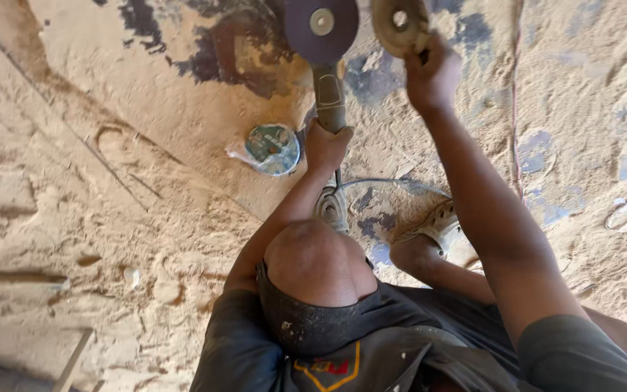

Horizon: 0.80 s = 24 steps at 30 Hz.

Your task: The person changes the disc on an angle grinder and then sands a wooden chair frame. The person first removes the old disc and installs a new sanding disc, then uses the grinder to smooth the surfaces of the chair's legs and slats.

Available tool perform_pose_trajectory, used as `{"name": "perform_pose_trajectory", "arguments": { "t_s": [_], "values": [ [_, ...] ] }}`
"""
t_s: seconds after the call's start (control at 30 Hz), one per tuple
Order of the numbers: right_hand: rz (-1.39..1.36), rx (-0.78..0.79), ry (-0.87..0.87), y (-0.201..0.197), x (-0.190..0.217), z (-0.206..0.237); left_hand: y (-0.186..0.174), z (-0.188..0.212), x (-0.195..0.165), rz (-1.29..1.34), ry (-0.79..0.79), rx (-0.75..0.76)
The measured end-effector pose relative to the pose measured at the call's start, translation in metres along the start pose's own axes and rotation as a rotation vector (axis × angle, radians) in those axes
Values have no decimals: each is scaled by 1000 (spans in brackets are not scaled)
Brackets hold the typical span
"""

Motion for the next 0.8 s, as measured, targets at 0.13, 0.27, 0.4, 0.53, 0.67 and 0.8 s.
{"name": "perform_pose_trajectory", "arguments": {
  "t_s": [0.13,0.27,0.4,0.53,0.67,0.8],
  "values": [
    [104,56,-161,20,18,10,16,1,11,19,-104,78],
    [157,127,-200,28,18,15,11,-1,14,15,-36,30],
    [165,135,-213,20,22,10,8,-3,17,-3,-18,27],
    [179,165,-301,22,35,9,12,-4,19,20,-73,79],
    [186,180,-157,23,26,6,14,-4,17,45,-60,80],
    [242,261,-150,28,19,7,17,-4,20,35,-55,75]
  ]
}}
Point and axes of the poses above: each hand's wrist, its own z-axis away from the middle knuckle, its own y-axis out of the palm, x = y × z, the point moved 6 cm from there along -z, towards the middle knuckle, and after that the axes turned 11 degrees about -z, right-handed, at the moved point
